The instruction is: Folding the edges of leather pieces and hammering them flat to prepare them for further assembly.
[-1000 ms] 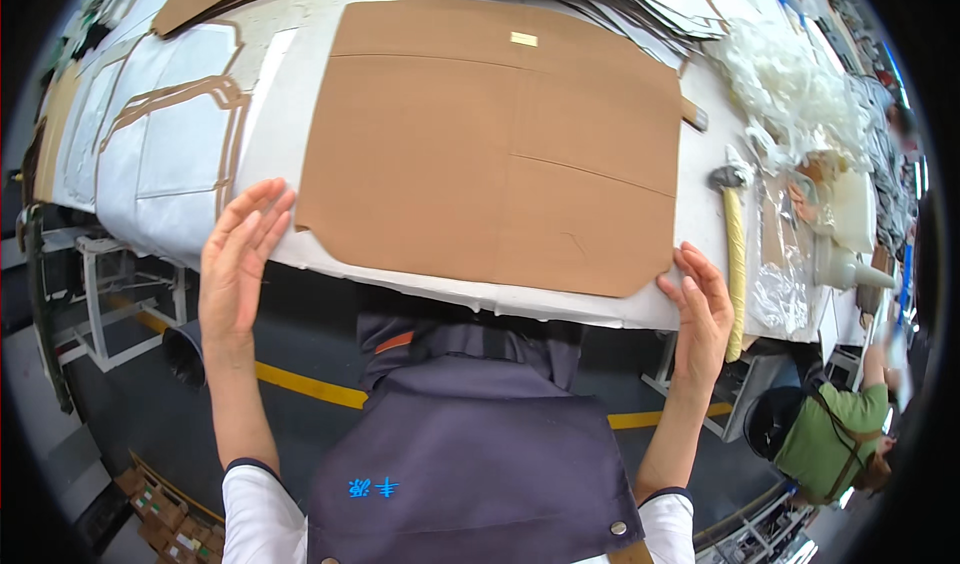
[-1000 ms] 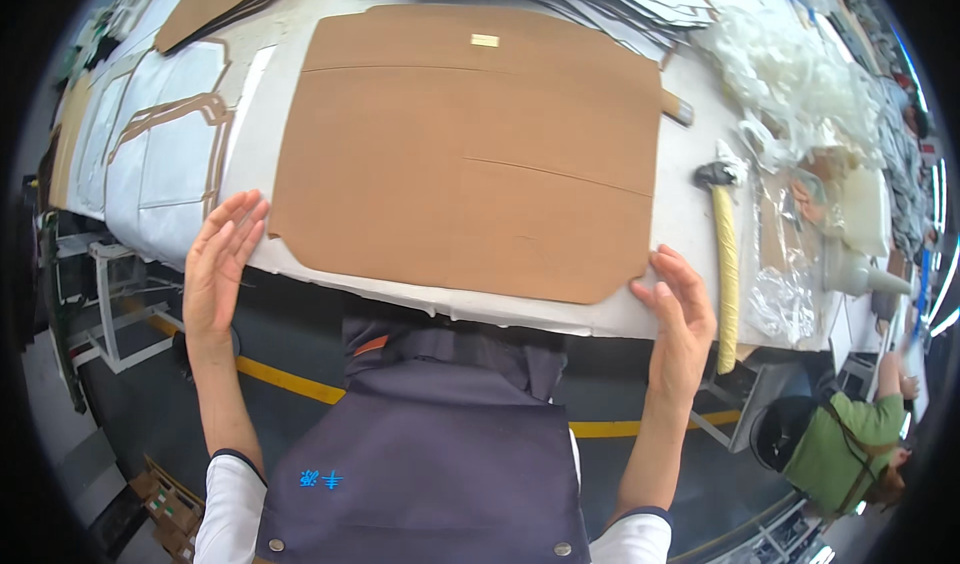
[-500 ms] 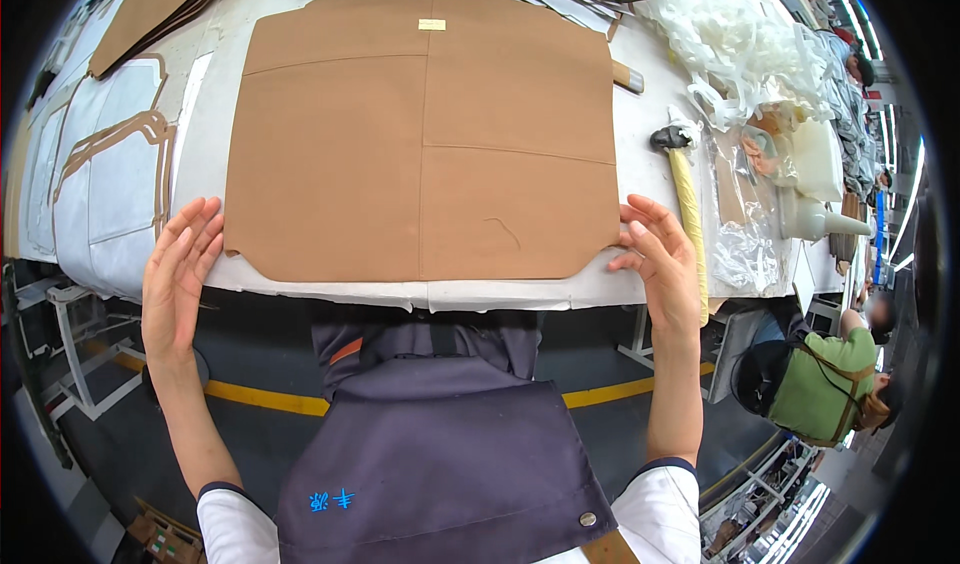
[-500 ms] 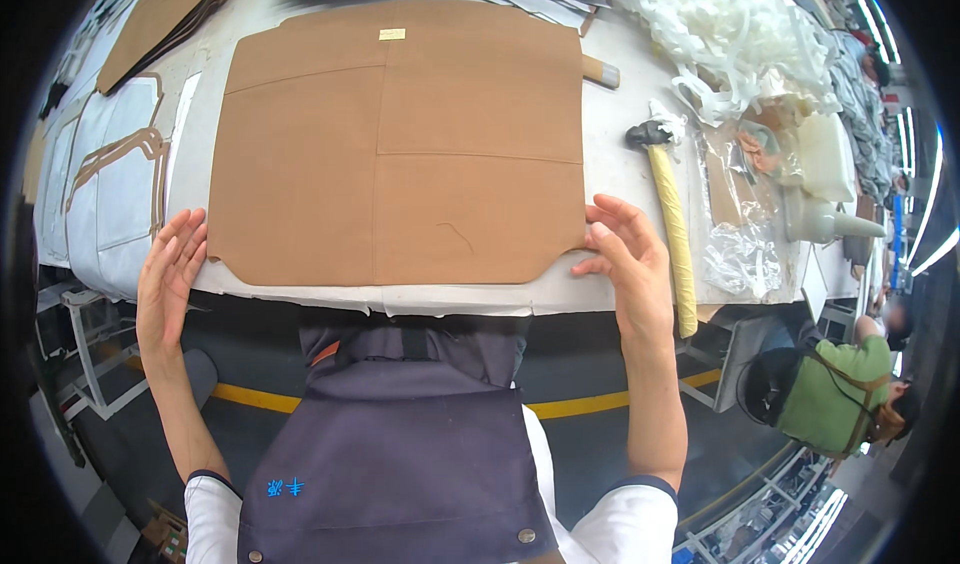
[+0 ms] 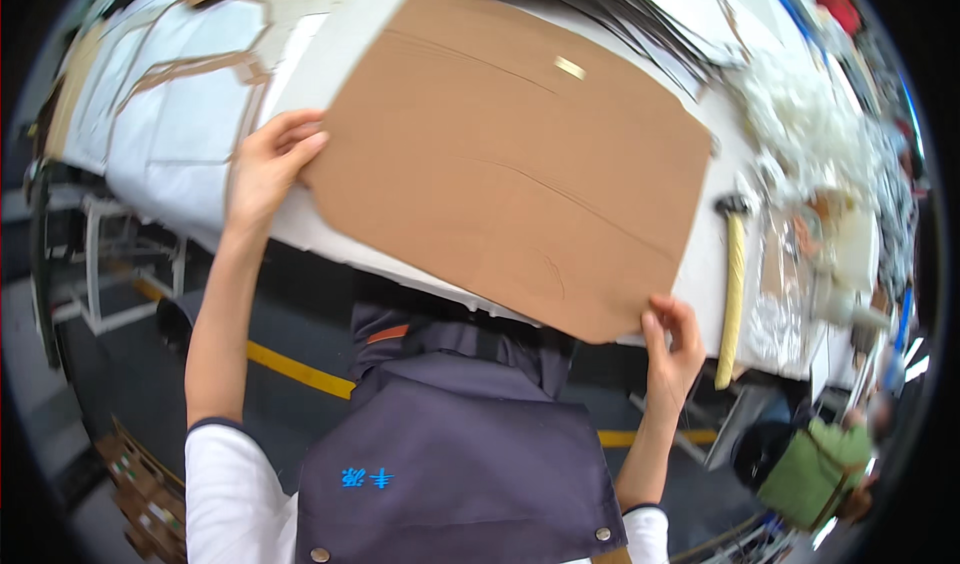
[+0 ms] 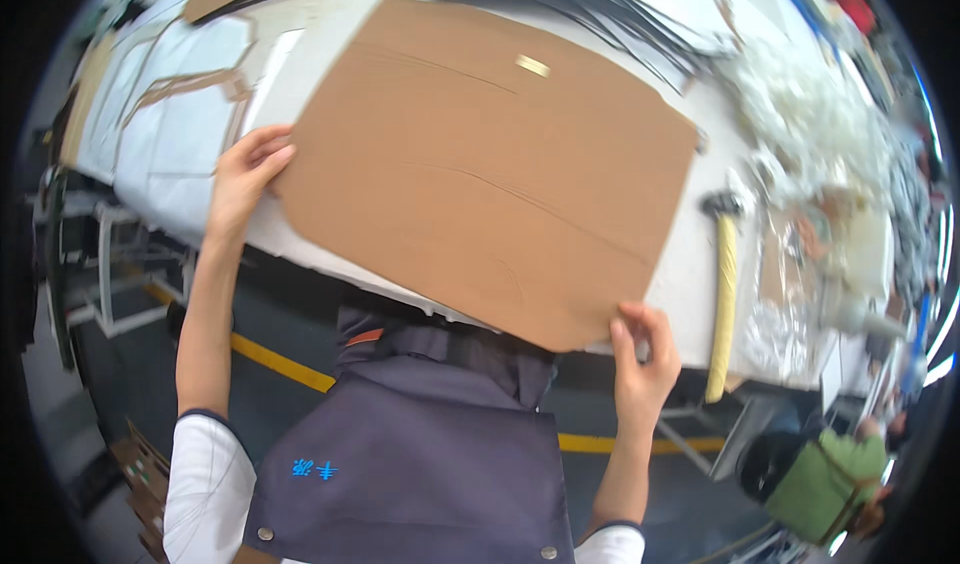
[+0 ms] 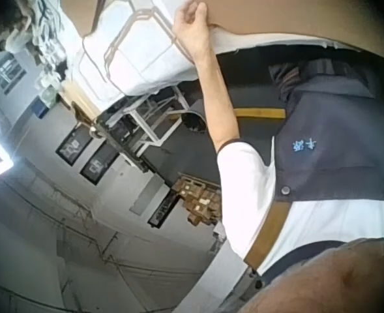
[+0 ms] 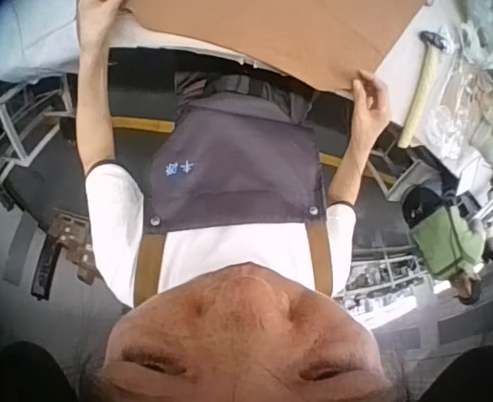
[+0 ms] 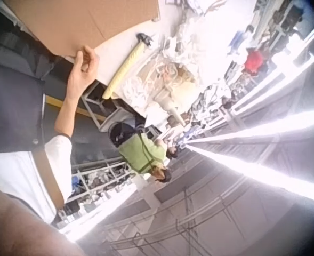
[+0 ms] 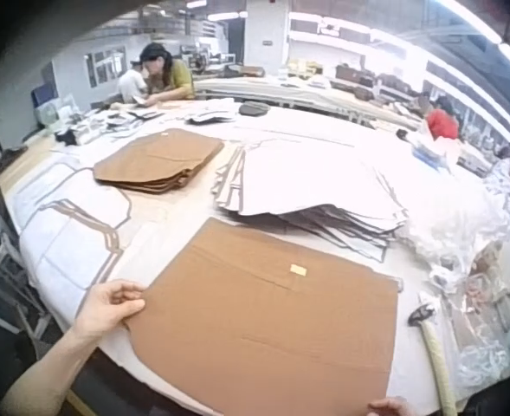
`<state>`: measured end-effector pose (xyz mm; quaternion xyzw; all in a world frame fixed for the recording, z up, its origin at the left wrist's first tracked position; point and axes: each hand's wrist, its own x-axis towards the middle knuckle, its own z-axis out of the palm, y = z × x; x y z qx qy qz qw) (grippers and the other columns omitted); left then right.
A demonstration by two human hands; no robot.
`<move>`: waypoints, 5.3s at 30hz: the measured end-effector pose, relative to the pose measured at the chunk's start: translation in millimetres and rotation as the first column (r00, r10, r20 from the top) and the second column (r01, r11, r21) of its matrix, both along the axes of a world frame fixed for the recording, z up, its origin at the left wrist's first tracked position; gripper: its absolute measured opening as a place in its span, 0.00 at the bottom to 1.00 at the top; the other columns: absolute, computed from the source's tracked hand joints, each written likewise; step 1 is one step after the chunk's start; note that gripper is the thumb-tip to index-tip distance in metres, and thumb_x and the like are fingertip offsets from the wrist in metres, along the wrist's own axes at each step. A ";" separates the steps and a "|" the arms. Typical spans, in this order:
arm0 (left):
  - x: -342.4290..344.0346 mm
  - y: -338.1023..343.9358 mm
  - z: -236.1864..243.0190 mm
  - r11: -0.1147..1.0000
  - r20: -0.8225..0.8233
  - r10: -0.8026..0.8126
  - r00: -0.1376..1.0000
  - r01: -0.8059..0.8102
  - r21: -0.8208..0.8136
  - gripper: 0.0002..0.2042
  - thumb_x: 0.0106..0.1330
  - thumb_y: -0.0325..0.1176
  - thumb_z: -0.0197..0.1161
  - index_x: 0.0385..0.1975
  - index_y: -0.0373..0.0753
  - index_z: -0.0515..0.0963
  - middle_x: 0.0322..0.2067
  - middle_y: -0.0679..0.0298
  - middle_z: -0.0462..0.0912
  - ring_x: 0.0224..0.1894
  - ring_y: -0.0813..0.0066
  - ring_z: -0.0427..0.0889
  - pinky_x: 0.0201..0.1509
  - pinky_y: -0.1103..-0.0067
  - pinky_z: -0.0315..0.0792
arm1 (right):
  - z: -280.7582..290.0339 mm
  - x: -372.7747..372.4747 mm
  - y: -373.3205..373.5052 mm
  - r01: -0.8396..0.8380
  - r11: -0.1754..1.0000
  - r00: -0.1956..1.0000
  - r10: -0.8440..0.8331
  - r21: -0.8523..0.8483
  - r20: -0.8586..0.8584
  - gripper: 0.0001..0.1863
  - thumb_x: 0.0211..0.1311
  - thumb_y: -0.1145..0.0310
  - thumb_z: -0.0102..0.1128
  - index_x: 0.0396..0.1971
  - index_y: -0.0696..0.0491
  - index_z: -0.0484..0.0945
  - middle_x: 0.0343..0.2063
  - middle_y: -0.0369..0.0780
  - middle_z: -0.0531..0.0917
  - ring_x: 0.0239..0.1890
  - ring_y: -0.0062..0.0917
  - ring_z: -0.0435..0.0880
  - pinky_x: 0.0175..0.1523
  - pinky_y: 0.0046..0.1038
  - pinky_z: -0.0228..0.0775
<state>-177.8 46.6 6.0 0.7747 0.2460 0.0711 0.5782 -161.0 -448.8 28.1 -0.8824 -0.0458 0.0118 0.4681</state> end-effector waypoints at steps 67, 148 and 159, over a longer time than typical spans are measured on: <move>219.4 489.7 -37.2 0.795 0.308 0.599 0.739 -0.594 -0.119 0.13 0.70 0.31 0.69 0.51 0.34 0.87 0.44 0.61 0.90 0.46 0.74 0.87 0.53 0.81 0.78 | -22.2 438.8 554.3 -0.336 0.725 0.881 0.467 0.601 -0.071 0.17 0.65 0.77 0.68 0.51 0.69 0.81 0.42 0.47 0.89 0.42 0.27 0.88 0.48 0.25 0.79; 234.9 -111.7 17.1 0.611 -0.092 -0.754 0.650 0.746 0.264 0.14 0.65 0.32 0.72 0.46 0.31 0.86 0.38 0.60 0.90 0.41 0.73 0.84 0.49 0.76 0.77 | -18.1 294.4 67.4 -0.298 0.863 0.685 0.491 -0.408 0.538 0.13 0.62 0.68 0.70 0.47 0.54 0.87 0.43 0.40 0.84 0.53 0.38 0.80 0.57 0.39 0.71; 225.9 -124.1 22.9 0.530 -0.109 -0.819 0.564 0.814 0.237 0.14 0.64 0.32 0.72 0.48 0.33 0.86 0.41 0.57 0.89 0.45 0.68 0.85 0.53 0.73 0.77 | 9.3 240.3 94.1 -0.589 0.792 0.807 0.564 -0.160 -0.177 0.13 0.65 0.73 0.67 0.48 0.61 0.83 0.41 0.46 0.87 0.45 0.42 0.85 0.52 0.37 0.76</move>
